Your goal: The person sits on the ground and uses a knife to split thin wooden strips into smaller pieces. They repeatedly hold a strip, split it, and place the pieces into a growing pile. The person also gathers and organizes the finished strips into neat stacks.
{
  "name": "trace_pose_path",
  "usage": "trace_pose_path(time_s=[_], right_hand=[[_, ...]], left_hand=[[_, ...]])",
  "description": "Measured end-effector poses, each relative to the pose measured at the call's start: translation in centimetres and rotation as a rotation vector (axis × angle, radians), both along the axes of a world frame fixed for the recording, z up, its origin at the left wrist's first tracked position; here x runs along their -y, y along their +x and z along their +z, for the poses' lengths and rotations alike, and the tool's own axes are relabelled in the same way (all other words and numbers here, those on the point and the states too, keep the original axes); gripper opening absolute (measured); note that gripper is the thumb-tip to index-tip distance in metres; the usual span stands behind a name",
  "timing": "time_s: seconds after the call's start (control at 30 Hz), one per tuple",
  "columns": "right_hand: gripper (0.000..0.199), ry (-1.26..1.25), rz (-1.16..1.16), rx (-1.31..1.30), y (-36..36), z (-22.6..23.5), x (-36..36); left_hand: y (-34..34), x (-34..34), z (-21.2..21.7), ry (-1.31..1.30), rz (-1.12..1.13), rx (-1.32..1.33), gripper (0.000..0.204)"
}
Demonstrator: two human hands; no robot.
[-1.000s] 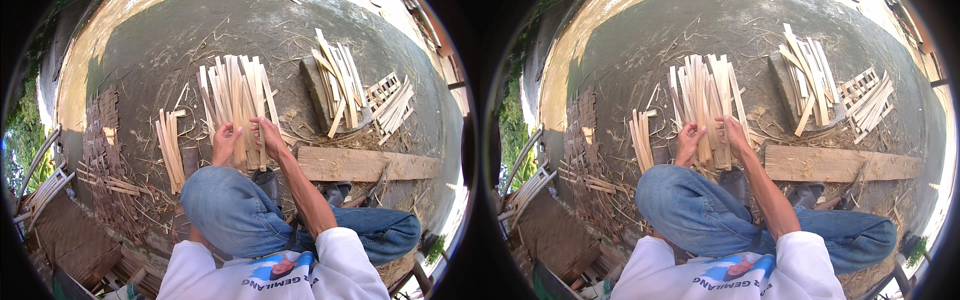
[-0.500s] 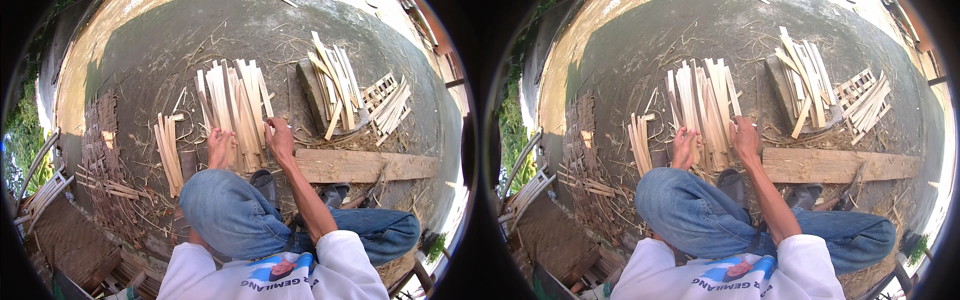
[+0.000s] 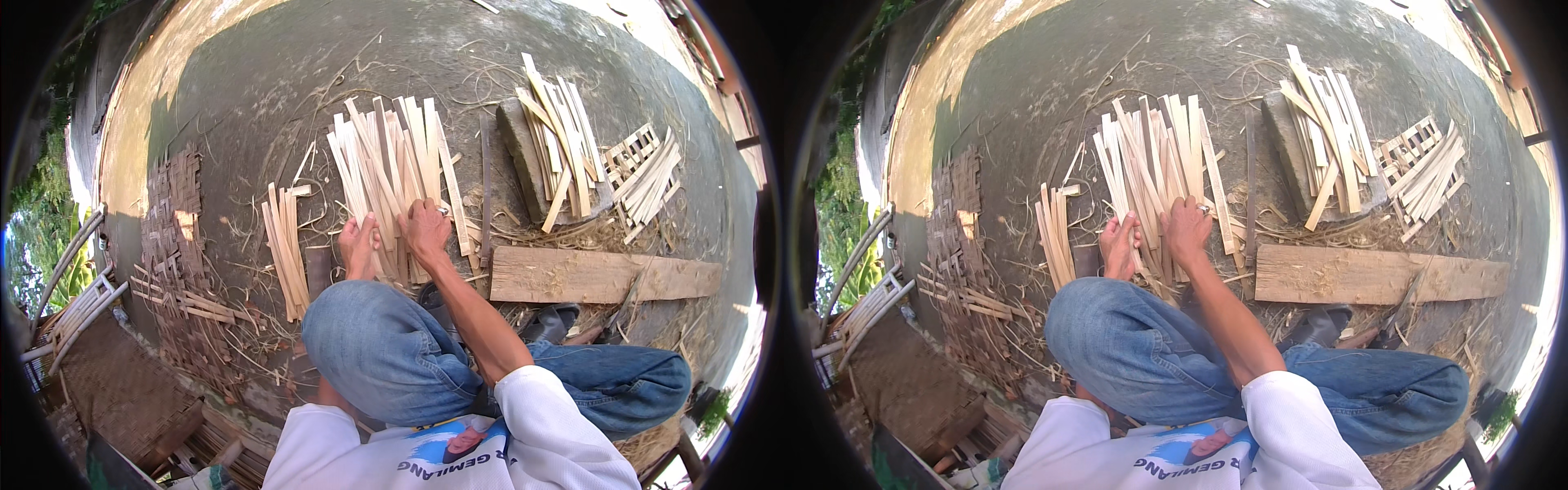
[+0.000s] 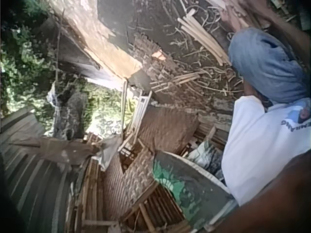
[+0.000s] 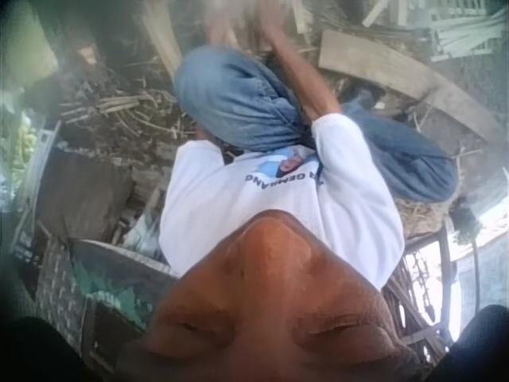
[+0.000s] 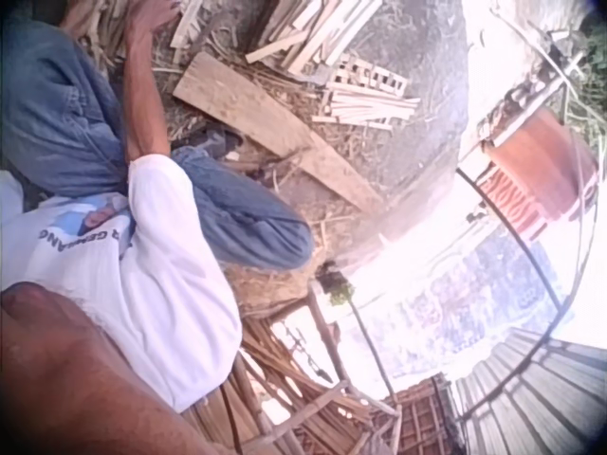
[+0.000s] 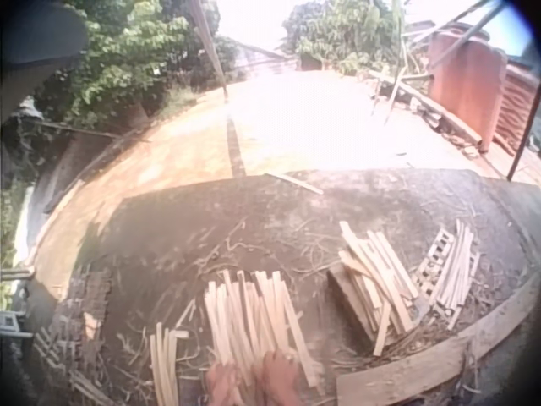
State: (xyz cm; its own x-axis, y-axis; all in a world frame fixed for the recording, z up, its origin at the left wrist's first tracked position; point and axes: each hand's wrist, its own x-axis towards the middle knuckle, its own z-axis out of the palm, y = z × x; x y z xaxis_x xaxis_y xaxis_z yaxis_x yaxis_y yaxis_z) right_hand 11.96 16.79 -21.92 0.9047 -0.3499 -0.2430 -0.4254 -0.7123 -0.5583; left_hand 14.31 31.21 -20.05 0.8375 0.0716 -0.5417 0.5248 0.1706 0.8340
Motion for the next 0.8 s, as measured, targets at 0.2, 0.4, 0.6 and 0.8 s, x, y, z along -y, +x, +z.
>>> trace_pose_path(time_s=[0.2, 0.4, 0.6, 0.8], right_hand=[[0.032, 0.274, -0.127, 0.035, 0.0, 0.5, 0.7], [0.032, 0.172, -0.042, 0.076, 0.1, 0.8, 0.5], [0.033, 0.726, -0.286, -0.024, -1.6, -0.4, 2.9], [0.040, 1.060, -0.191, -0.070, -5.5, 0.4, 1.8]], left_hand=[[0.4, 0.5, -0.9, 0.074, -0.008, -0.039, 0.024], [1.7, 1.7, -2.4, 0.085, -0.053, -0.004, 0.025], [2.5, 2.3, -1.1, 0.068, -0.043, 0.015, 0.031], [2.0, 3.5, 0.2, -0.034, -0.128, -0.066, 0.031]])
